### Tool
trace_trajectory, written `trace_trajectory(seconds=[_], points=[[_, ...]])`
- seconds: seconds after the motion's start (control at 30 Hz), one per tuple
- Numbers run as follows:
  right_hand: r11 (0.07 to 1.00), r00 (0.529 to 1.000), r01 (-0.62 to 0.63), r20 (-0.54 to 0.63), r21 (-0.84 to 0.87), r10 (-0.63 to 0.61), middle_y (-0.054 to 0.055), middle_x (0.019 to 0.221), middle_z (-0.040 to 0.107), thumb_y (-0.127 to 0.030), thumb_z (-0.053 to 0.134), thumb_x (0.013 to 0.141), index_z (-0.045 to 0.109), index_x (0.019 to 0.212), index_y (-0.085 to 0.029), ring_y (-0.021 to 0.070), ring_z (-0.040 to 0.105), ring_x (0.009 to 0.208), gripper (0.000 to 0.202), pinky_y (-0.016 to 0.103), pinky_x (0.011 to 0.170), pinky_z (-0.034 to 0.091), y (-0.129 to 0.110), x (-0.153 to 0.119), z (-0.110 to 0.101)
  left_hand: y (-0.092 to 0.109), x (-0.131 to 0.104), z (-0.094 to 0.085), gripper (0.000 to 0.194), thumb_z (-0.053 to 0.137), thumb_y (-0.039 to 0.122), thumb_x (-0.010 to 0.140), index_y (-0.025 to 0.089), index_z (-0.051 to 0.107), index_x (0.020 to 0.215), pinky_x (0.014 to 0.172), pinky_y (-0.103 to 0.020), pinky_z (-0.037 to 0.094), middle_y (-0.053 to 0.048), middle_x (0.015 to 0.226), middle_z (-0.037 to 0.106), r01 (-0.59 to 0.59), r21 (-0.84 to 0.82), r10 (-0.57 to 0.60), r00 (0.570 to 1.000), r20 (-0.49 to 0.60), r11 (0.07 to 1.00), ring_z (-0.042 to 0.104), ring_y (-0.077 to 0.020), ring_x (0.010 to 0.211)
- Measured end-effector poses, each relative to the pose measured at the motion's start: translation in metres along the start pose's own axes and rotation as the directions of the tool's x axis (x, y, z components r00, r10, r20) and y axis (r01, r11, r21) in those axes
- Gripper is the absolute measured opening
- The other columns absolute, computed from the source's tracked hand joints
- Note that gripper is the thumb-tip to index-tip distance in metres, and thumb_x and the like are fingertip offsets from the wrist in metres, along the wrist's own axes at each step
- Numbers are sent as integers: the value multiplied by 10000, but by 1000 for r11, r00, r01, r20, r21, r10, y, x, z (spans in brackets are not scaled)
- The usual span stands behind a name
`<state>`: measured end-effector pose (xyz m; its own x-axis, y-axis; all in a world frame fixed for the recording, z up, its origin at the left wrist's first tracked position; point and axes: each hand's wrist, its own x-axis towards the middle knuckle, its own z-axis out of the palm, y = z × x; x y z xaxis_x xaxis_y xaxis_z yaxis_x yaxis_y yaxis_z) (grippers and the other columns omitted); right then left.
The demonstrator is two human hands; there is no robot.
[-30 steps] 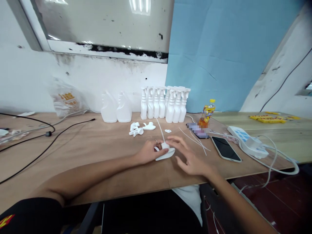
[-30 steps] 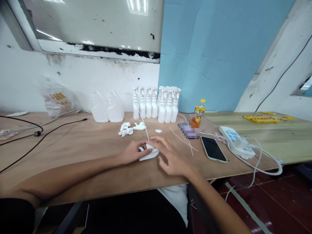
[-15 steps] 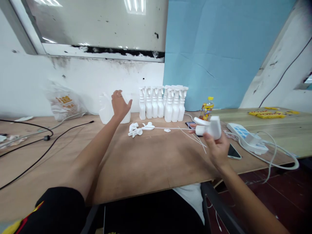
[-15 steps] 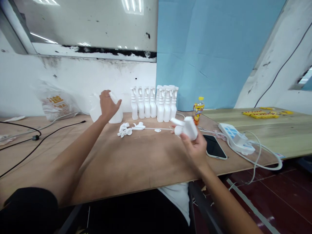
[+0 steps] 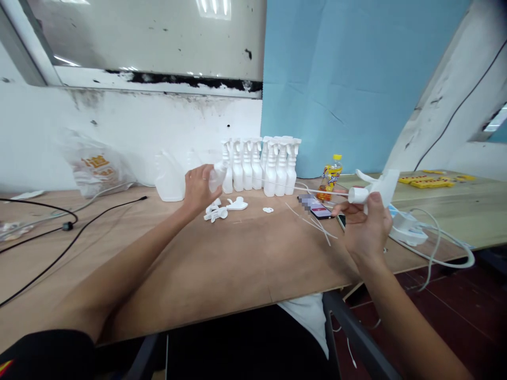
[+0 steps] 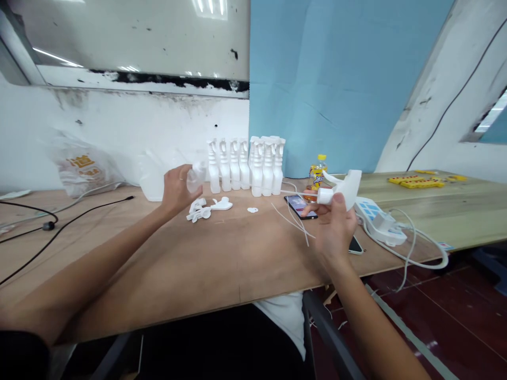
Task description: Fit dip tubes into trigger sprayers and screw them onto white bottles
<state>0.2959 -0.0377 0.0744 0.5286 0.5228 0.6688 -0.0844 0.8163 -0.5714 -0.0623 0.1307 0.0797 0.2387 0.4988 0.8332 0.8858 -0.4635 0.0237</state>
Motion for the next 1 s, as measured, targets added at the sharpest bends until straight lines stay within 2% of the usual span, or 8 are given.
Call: trace_trajectory(seconds=[0.1, 0.23, 0.4, 0.57, 0.63, 0.77, 0.9, 1.0], points=[[1000, 1000, 20, -9, 24, -20, 51, 831, 740, -381, 613, 926, 658, 911, -178, 164, 656, 573, 208, 293, 520, 496, 0, -1, 2, 23, -27, -27, 597, 608, 289, 862, 221, 371, 1406, 1142, -504, 264, -140, 1377, 535, -221, -8, 221, 975, 0, 975, 492, -315, 1276], [1000, 999, -16, 45, -5, 16, 56, 843, 747, -400, 626, 919, 661, 946, -176, 147, 622, 525, 228, 295, 519, 488, 0, -5, 3, 37, -51, -49, 655, 628, 242, 849, 245, 331, 1433, 1161, -527, 252, -140, 1366, 558, -324, 2, 324, 945, -45, 946, 529, -297, 1267], [999, 995, -47, 89, -28, 49, 61, 885, 742, -420, 671, 885, 677, 980, -173, 161, 638, 603, 265, 304, 568, 501, 6, -13, 5, 43, -67, -58, 728, 645, 207, 830, 233, 319, 1480, 1134, -555, 315, -148, 1320, 594, -401, -2, 399, 913, -80, 916, 570, -296, 1217], [961, 959, -269, 72, -56, 273, 32, 883, 712, -406, 790, 781, 695, 898, -176, 120, 589, 667, 275, 255, 619, 466, 27, -35, 10, 66, -87, -60, 777, 632, 241, 832, 209, 301, 1534, 1147, -588, 297, -160, 1359, 574, -535, -73, 540, 840, 59, 841, 534, -325, 1246], [925, 914, -369, 147, -87, 378, 12, 826, 687, -384, 818, 753, 693, 896, -180, 113, 567, 649, 279, 242, 596, 447, 34, -47, 15, 77, -94, -60, 786, 607, 226, 829, 190, 286, 1545, 1135, -566, 322, -154, 1354, 577, -558, -126, 571, 815, 100, 820, 528, -322, 1237], [840, 747, -473, 386, -265, 542, 29, 813, 696, -364, 800, 777, 657, 970, -171, 146, 622, 695, 308, 269, 663, 488, 38, -64, 23, 89, -101, -58, 740, 563, 244, 852, 139, 301, 1535, 1093, -523, 364, -153, 1358, 576, -588, -169, 610, 779, 148, 791, 528, -318, 1204], [798, 583, -483, 547, -360, 600, 28, 858, 713, -405, 707, 853, 490, 1082, -218, 189, 692, 721, 366, 330, 728, 541, 37, -72, 26, 92, -104, -56, 674, 537, 252, 875, 109, 345, 1506, 1063, -506, 374, -162, 1353, 579, -628, -160, 648, 740, 180, 762, 524, -317, 1207], [798, 508, -471, 623, -376, 594, 28, 996, 684, -413, 655, 890, 363, 1114, -259, 181, 701, 762, 398, 360, 782, 558, 37, -76, 25, 91, -106, -54, 651, 539, 268, 881, 89, 373, 1484, 1036, -499, 384, -169, 1337, 588, -662, -151, 679, 709, 190, 734, 531, -322, 1187]])
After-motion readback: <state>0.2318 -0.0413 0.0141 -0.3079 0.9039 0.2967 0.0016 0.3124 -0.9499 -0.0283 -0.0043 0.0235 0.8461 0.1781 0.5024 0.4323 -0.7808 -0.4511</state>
